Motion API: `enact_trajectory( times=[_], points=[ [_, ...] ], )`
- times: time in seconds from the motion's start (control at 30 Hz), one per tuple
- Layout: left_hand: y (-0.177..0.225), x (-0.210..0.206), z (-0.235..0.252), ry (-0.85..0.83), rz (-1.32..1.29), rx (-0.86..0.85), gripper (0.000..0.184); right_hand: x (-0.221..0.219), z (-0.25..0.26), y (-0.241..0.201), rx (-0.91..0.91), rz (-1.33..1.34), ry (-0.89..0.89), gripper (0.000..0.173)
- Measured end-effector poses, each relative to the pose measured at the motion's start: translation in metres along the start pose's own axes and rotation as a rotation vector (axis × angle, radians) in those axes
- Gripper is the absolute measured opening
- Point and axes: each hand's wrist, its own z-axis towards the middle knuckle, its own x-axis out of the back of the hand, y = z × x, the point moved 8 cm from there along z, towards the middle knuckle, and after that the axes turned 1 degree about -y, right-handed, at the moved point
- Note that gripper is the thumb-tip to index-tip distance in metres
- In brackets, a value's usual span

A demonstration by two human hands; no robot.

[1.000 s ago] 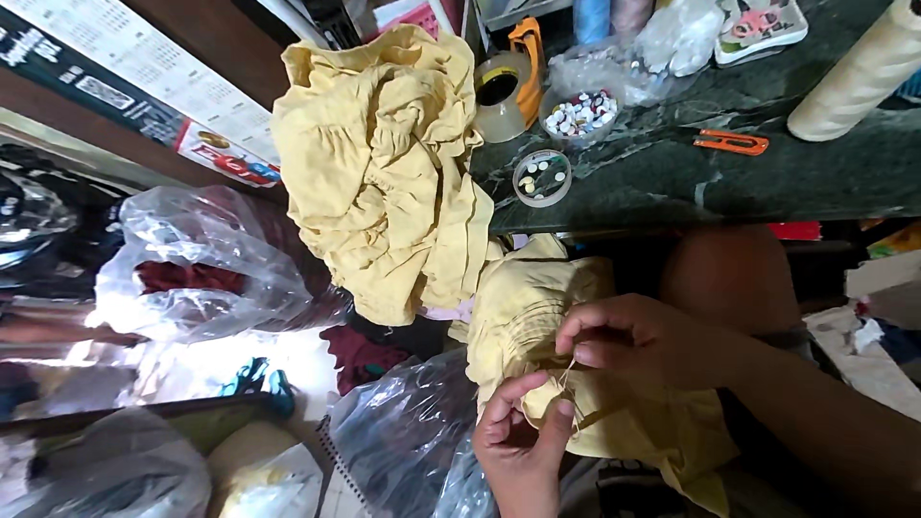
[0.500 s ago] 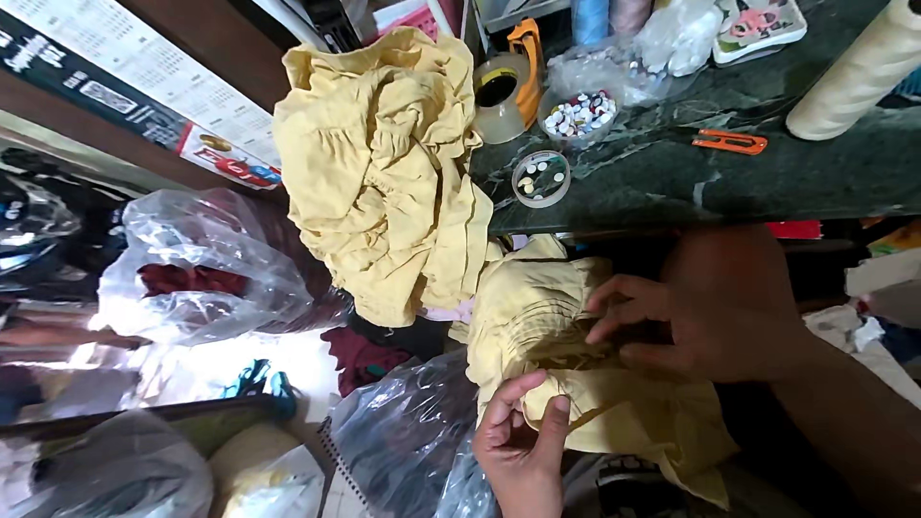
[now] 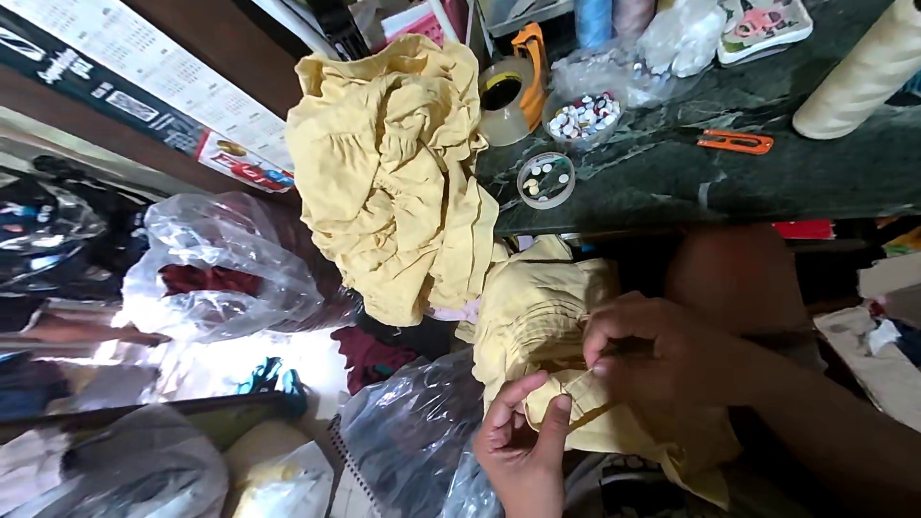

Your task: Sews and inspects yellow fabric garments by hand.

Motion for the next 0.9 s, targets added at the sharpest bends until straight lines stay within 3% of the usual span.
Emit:
enact_trajectory(
  times=[0.17, 0.27, 0.47, 0.7, 0.8, 0.9],
  points=[
    [0.005, -0.015, 0.001, -0.122, 0.268, -0.146, 0.021, -0.001, 0.009, -0.031, 0.134, -0.226, -0.035, 0.021],
    [0.008, -0.02, 0.001, -0.153, 0.309, -0.178, 0.017, -0.007, 0.022, -0.026, 0.081, -0.354, -0.067, 0.02],
    [0.005, -0.003, 0.002, -0.026, 0.234, -0.088, 0.021, -0.003, -0.002, -0.016, 0.046, -0.372, -0.013, 0.015],
    [-0.015, -0.014, 0.003, 0.006, -0.027, 0.166, 0.018, -0.058, -0.039, -0.037, 0.111, -0.288, -0.063, 0.019],
    [-0.016, -0.014, 0.004, 0.012, -0.025, 0.156, 0.019, -0.069, -0.044, -0.038, 0.153, -0.149, -0.135, 0.019],
    [-0.015, -0.01, 0.003, 0.005, -0.034, 0.146, 0.022, -0.037, -0.034, -0.028, 0.049, -0.101, 0.134, 0.027]
  ],
)
